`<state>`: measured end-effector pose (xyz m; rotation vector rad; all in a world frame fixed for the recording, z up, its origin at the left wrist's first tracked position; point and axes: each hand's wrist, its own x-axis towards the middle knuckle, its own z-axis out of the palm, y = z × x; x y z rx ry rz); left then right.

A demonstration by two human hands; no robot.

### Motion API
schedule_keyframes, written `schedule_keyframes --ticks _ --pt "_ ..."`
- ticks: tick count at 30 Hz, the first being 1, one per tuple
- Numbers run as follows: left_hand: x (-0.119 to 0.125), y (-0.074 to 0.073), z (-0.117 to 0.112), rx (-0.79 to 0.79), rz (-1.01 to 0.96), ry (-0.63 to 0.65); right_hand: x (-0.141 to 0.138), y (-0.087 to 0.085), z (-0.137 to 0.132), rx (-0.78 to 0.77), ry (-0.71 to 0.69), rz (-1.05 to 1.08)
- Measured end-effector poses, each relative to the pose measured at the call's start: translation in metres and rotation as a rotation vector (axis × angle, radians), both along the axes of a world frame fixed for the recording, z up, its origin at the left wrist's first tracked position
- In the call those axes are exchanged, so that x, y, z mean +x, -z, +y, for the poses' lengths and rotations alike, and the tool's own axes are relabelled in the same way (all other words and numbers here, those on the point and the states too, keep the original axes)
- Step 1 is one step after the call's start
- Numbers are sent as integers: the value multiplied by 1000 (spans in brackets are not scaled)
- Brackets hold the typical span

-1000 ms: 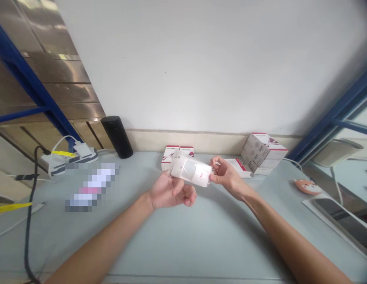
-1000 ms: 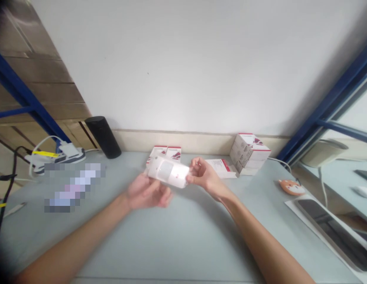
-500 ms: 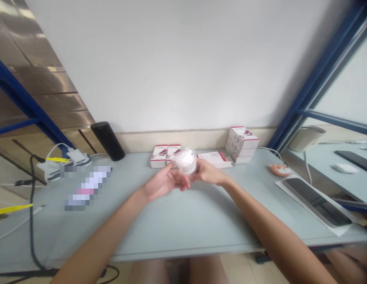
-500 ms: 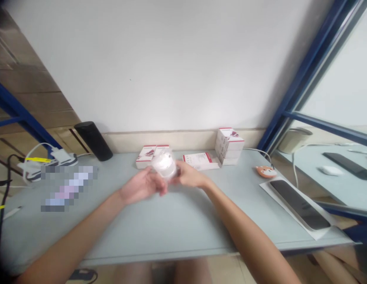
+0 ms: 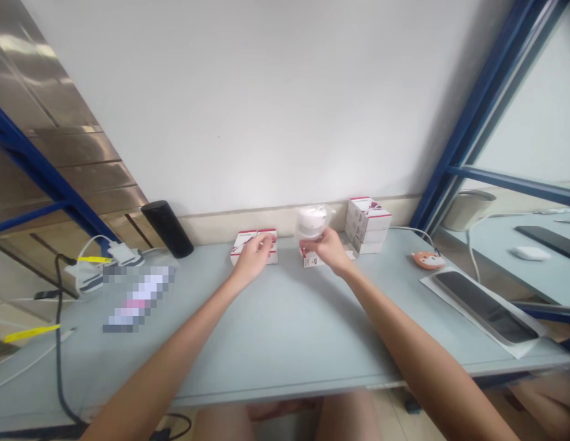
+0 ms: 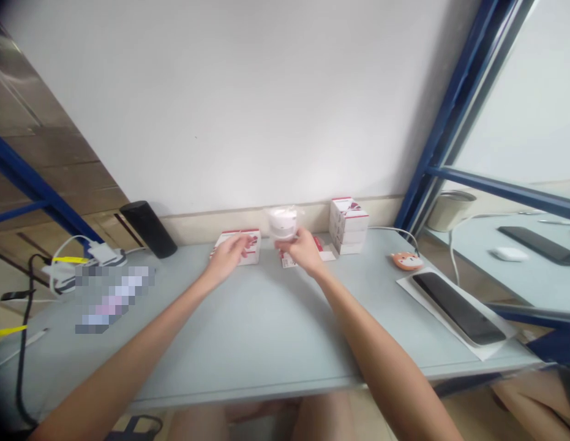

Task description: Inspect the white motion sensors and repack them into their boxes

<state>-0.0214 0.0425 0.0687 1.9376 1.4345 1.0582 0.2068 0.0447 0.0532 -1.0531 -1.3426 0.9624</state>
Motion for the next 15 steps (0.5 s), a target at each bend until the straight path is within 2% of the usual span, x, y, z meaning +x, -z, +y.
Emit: schedule_keyframes --ticks 3,5,7,9,12,15 --pt "33 -3 10 70 192 61 20 -9 6 73 263 41" --pt "59 -4 14 107 322 185 33 -15 8 106 401 47" --pt "84 -4 17 112 432 303 42 -18 8 124 477 49" --pt "103 -3 20 100 509 368 48 -20 8 125 493 43" --pt "110 -5 18 68 566 388 49 -18 10 93 483 8" --pt "87 -6 -1 70 575 316 45 -12 13 55 433 -45"
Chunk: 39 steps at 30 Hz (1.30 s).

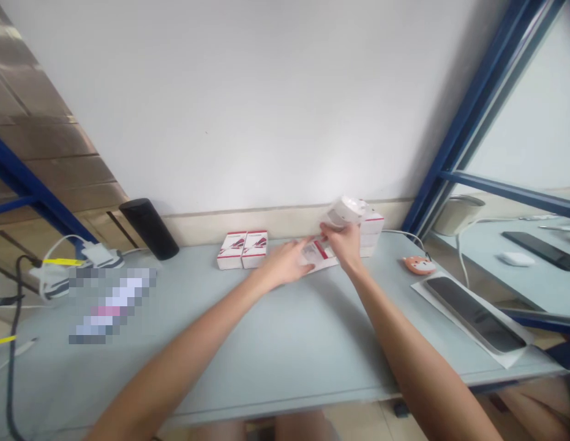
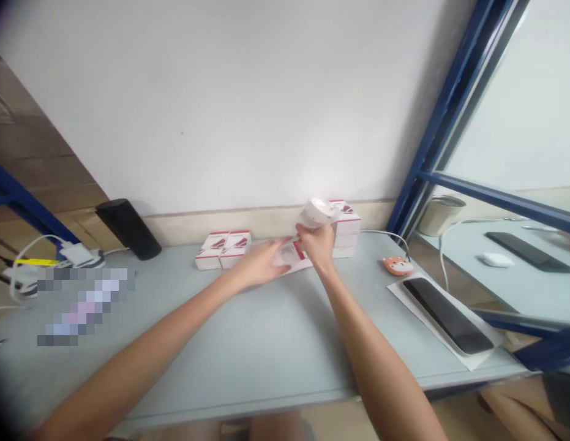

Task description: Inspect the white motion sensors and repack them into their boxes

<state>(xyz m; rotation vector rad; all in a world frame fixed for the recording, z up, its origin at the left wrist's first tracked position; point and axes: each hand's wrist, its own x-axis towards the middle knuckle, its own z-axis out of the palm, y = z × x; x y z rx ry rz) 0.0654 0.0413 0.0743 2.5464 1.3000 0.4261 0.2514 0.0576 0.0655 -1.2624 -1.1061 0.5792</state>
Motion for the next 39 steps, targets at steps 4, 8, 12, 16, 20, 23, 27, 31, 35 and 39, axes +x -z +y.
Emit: schedule_keyframes --ticks 4,8,12,16,20,23,27,31,35,39 --pt "-53 7 -37 224 40 -235 -15 6 -3 -59 -121 -30" --pt "-93 25 -53 561 48 -256 -39 1 -20 -112 -359 -78" --pt "-109 44 -54 729 -7 -202 -60 -3 -36 -219 -560 -92" --pt "-111 49 -59 695 -77 -230 -67 0 -41 -274 -575 -127" --pt "-111 49 -61 684 -123 -244 -63 0 -40 -291 -510 -201" --pt "-116 48 -57 730 -137 -217 -61 1 -39 -312 -517 -246" --pt "-125 43 -50 806 -103 -86 -59 -1 -40 -316 -504 -176" --pt "-125 40 -53 785 -65 74 -60 -4 -42 -321 -500 -71" --pt "-115 48 -64 712 -163 -15 -69 0 -47 -322 -598 -61" --pt "-108 57 -69 564 -332 -163 -74 7 -48 -257 -682 -70"
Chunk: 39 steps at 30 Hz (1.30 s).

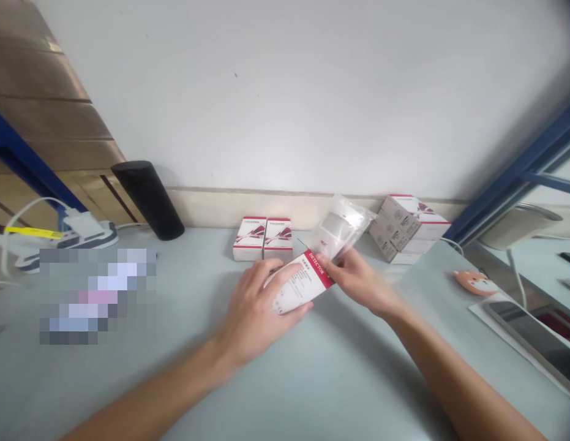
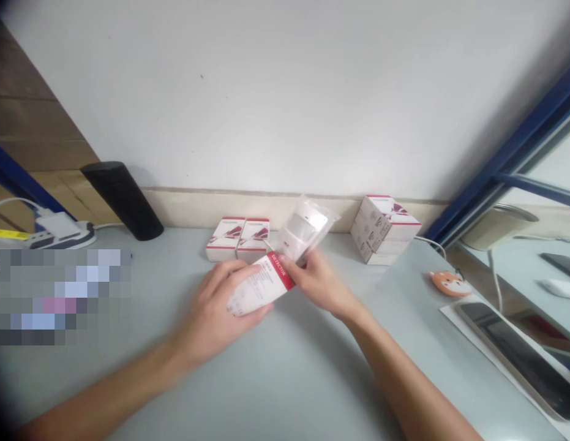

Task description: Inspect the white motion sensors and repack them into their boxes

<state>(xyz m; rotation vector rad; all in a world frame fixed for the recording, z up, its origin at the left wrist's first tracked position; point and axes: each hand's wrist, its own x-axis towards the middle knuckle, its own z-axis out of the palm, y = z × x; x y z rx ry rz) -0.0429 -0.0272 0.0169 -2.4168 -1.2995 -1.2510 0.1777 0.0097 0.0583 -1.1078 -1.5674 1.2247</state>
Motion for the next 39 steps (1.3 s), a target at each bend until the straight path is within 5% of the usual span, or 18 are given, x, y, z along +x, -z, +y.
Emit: schedule_keyframes --ticks 6,14,19,28,39 --pt "2 -2 2 -84 -130 -45 10 -5 0 -55 -61 -127" --pt "-4 -5 9 88 -69 8 18 -4 0 -82 -180 -122" --pt "-4 -5 13 13 -167 -24 13 5 1 -67 -21 -75" --pt "-3 0 14 -51 -208 -30 -5 -14 -9 -56 146 -33" --pt "-5 2 14 -31 -171 -16 8 -13 2 -85 79 20"
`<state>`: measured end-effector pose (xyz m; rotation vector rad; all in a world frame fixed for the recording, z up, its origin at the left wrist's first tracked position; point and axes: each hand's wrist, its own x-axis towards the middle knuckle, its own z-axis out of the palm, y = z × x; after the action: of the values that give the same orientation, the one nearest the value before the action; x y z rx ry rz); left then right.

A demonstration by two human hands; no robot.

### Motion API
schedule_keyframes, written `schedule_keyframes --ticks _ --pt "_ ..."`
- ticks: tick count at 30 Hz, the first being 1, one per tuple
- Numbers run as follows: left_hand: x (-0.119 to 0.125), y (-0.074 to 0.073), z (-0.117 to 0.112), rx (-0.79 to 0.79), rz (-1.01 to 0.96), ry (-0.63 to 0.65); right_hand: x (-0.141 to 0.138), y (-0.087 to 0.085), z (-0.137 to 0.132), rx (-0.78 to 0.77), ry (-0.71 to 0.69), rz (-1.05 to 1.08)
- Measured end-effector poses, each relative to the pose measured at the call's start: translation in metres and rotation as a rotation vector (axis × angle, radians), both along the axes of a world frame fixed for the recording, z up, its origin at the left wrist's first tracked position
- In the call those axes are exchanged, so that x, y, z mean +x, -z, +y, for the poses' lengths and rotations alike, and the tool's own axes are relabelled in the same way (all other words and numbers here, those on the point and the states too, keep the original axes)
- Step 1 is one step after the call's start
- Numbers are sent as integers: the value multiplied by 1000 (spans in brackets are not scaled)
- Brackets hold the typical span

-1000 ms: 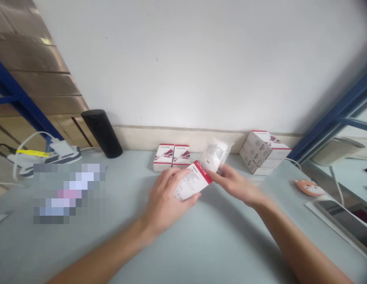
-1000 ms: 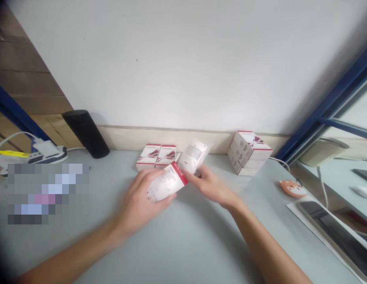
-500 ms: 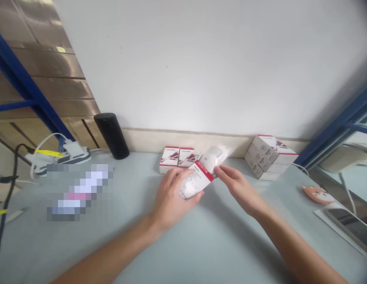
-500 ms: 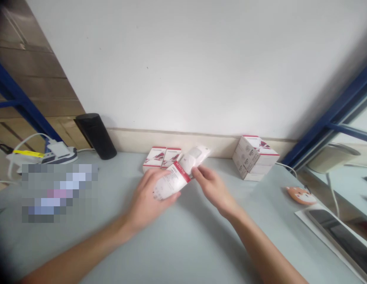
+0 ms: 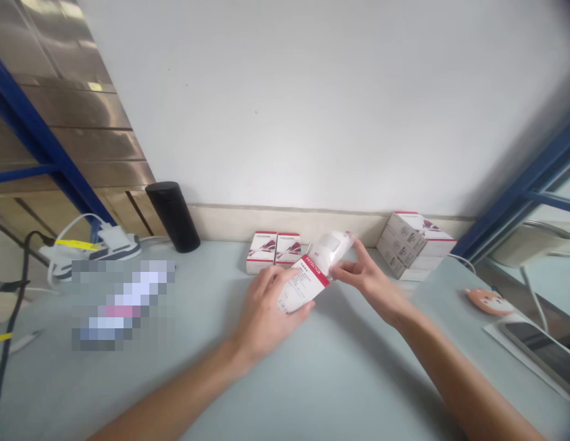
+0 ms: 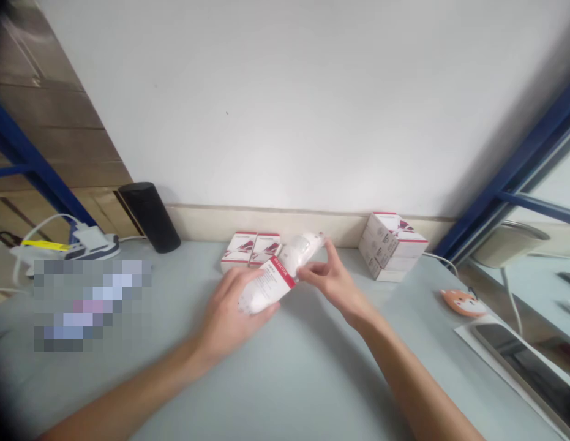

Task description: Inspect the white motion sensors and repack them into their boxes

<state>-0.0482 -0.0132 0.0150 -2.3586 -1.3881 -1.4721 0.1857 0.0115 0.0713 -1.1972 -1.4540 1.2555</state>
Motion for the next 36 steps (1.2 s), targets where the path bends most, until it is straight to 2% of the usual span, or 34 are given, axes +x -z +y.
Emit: schedule_keyframes --ticks 6,10,14,17,19,22,29,33,36 --pt "1 -2 0 -82 -57 -25 2 12 6 137 -48 -112" --pt "2 -3 1 -189 -167 -25 4 24 8 307 18 -381" --pt "1 -3 1 -221 -187 13 8 26 8 489 66 -602" --pt "-1 -2 0 -179 -140 59 9 24 6 592 4 -686" --pt "-1 0 0 -127 -122 89 8 24 4 682 -37 -679" --pt "0 2 -1 -70 -144 133 1 23 0 756 18 -586" --pt "3 -5 -1 -222 -264 125 -29 22 -13 658 170 -112" --pt "5 -7 -5 -355 -309 197 -32 27 -16 661 158 -220" --pt "4 -4 -8 -518 -395 339 -29 27 -18 662 75 -319"
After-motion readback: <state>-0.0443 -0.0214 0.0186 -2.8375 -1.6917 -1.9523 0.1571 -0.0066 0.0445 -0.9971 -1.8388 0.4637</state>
